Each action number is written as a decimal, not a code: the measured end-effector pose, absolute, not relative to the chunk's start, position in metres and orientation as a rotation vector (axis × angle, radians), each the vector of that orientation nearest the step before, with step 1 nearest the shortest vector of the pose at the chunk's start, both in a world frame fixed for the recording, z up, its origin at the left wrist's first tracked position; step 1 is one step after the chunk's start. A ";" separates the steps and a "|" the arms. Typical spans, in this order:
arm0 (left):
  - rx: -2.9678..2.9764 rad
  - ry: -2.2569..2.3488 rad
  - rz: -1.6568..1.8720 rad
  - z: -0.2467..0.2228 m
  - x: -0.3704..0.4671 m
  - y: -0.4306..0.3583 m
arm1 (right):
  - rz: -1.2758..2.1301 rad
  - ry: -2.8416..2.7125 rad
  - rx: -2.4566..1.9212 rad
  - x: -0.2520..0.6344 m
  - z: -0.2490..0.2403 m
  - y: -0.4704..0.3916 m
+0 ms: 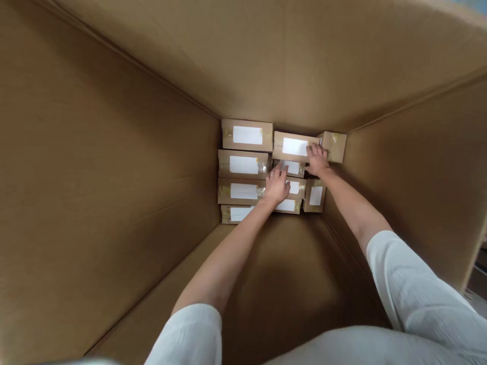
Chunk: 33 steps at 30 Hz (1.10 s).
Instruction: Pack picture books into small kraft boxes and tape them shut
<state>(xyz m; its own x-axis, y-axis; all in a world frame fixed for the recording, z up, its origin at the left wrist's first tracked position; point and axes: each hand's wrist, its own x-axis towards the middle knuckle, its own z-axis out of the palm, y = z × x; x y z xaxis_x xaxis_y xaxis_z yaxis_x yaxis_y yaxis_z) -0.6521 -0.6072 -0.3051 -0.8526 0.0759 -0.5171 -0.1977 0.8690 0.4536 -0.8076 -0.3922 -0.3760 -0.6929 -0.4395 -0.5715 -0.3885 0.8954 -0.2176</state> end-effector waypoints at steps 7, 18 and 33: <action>-0.009 2.458 0.771 -0.325 -0.637 -0.621 | 0.026 2.473 -0.653 -0.838 -0.404 -0.390; -0.032 2.421 0.715 -0.316 -0.634 -0.618 | 0.010 2.490 -0.682 -0.799 -0.392 -0.399; 0.085 2.486 0.541 -0.229 -0.642 -0.622 | -0.113 2.418 -0.791 -0.743 -0.261 -0.392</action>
<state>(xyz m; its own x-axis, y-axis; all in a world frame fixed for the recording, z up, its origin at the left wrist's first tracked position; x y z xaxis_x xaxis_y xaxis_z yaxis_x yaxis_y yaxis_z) -0.6423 -0.6218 -0.2289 -0.8257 0.1784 -0.5351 -0.0598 0.9156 0.3976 -0.7428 -0.3922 -0.2610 -0.6517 -0.5640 -0.5071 -0.5142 0.8201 -0.2513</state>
